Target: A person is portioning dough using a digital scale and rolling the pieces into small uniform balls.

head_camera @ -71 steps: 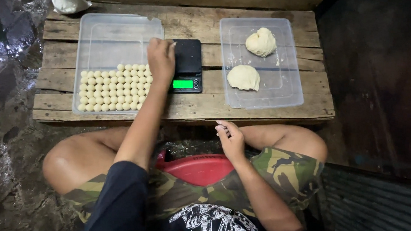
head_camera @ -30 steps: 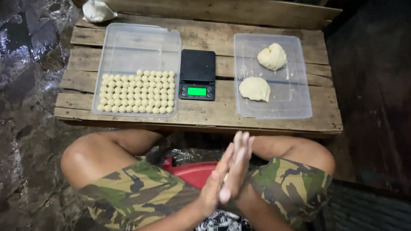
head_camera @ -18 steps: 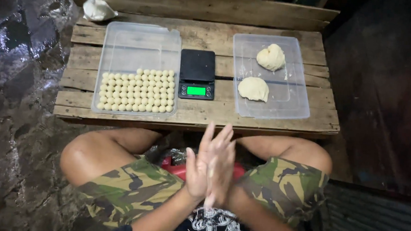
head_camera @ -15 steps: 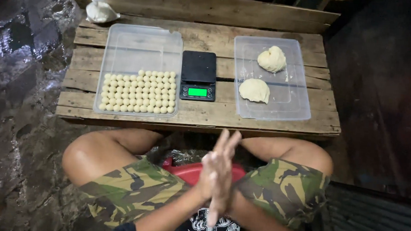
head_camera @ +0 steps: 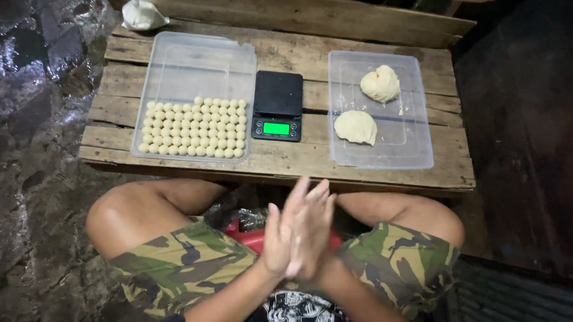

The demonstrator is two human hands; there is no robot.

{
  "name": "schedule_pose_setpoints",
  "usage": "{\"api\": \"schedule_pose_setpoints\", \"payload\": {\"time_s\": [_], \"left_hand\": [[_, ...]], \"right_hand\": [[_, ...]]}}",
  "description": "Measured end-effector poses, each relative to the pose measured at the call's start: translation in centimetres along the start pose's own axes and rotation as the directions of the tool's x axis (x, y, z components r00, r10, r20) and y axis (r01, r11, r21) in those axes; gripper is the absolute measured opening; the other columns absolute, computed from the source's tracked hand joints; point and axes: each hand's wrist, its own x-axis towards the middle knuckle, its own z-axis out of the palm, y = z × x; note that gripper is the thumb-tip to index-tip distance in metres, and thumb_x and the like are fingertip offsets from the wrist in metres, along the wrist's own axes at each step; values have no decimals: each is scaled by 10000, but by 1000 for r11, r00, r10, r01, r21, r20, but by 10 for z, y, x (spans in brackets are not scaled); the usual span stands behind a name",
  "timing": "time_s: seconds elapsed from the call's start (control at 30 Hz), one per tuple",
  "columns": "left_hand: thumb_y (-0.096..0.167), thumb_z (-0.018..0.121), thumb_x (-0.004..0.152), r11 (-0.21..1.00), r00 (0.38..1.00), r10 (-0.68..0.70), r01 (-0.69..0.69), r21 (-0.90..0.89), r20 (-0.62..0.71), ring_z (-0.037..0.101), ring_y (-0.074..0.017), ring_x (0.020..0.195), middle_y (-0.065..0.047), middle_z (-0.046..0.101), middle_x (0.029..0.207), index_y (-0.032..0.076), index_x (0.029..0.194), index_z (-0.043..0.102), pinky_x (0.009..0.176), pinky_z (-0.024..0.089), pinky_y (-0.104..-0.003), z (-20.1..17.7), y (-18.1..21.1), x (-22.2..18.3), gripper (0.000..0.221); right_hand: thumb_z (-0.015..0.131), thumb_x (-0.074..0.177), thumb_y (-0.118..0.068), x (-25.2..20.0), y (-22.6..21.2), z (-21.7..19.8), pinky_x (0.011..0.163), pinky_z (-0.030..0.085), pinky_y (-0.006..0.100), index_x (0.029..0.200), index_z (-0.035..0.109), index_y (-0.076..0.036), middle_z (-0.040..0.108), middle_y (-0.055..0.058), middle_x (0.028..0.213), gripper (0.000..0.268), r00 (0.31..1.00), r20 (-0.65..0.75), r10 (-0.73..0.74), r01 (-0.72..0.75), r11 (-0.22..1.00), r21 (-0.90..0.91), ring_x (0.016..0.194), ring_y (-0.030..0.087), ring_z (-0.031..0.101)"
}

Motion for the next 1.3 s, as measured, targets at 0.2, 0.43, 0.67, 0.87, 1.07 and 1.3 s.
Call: {"api": "schedule_pose_setpoints", "payload": {"time_s": [0.2, 0.43, 0.67, 0.87, 1.07, 1.3], "left_hand": [[868, 58, 874, 513, 503, 839, -858, 5, 206, -37, -329, 1610, 0, 141, 1746, 257, 1690, 114, 1264, -140, -730, 33, -35, 1, 1021], [476, 215, 1106, 827, 822, 560, -563, 8, -98, 128, -331, 1580, -95, 160, 1702, 122, 1648, 112, 1314, 81, -526, -19, -85, -5, 656], [541, 223, 1065, 887, 973, -212, 153, -435, -90, 277, -258, 1544, -159, 295, 1664, 43, 1597, 291, 1276, 173, -377, -16, -7, -9, 731], [841, 141, 936, 513, 533, 807, -846, 143, 255, -75, -383, 1615, -75, 23, 1752, 142, 1687, 30, 1339, -96, -533, 5, -105, 20, 1032], [296, 447, 1032, 997, 935, -76, 73, -22, -346, 496, -340, 1421, -225, 507, 1523, 89, 1606, 178, 1216, 364, -467, 11, 15, 10, 667], [40, 463, 975, 999, 997, -31, 33, 36, -65, 475, -342, 1417, -282, 481, 1531, 100, 1653, 168, 1161, 381, -469, -27, -40, -14, 742]], "right_hand": [[181, 1120, -536, -7, -8, 8, 1315, 80, 622, 1677, 82, -104, 138, 131, 1734, 712, 979, 98, 180, -137, 930, -342, 1627, 300, 123], [231, 1124, -513, -20, -50, 43, 1315, 72, 515, 1678, 110, -126, 168, 112, 1728, 686, 867, 94, 490, -230, 559, -797, 1609, 263, 158], [282, 1129, -490, -6, -51, 70, 1314, 62, 407, 1680, 138, -149, 197, 93, 1723, 664, 705, -49, 707, -107, 38, -994, 1591, 226, 193], [192, 1126, -514, -25, -71, 70, 1316, 58, 479, 1666, 124, -115, 262, 155, 1683, 675, 856, 56, 515, -233, 480, -846, 1590, 281, 210], [36, 1106, -574, -12, 8, -3, 1302, 50, 671, 1635, 96, -37, 337, 281, 1616, 756, 996, -91, 21, -21, 1000, 4, 1587, 413, 207], [65, 1064, -596, -15, 15, -4, 1248, 40, 731, 1605, 131, 10, 328, 342, 1585, 816, 994, -105, 8, -3, 999, 41, 1553, 490, 195]]}}
